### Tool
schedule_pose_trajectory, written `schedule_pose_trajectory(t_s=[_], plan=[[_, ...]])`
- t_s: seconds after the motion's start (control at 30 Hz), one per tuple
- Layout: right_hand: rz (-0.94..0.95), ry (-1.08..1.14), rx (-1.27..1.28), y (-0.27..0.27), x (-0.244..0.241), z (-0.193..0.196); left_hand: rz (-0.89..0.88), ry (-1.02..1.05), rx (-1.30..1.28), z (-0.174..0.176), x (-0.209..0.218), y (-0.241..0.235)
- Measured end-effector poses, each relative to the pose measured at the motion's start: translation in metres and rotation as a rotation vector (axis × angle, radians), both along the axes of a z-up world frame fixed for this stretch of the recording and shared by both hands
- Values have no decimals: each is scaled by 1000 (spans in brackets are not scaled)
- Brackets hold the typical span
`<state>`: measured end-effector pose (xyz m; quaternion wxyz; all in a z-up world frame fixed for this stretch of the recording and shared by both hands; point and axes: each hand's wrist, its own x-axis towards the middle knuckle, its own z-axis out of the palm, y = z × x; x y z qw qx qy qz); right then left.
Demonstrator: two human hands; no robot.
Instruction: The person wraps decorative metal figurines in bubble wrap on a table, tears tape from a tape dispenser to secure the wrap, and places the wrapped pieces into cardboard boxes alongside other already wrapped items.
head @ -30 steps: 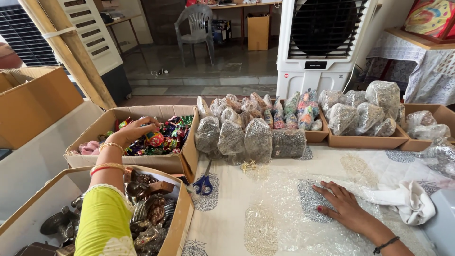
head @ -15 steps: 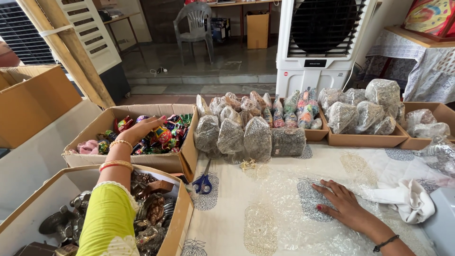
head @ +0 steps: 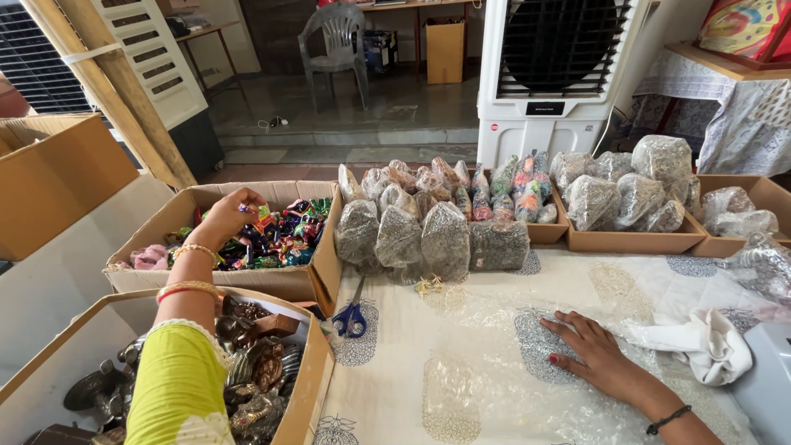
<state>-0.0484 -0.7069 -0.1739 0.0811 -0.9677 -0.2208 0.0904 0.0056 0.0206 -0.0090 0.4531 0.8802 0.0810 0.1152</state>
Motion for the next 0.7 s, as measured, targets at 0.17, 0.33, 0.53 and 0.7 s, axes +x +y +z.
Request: schedule_pose_trajectory(t_s=[0.17,0.33,0.53,0.7], plan=[[-19,31,-8,2,1,1,-106,-108,-72,18,-13,-13],[-30,57,-11,4,-3,6,-107,-200,115,30,-21,-29],[-25,12,5,10,-10,16,-18,-372,506,44,-16,-42],[50,-72,143,0,-13,7,-199,-456,647,86,-12,-118]])
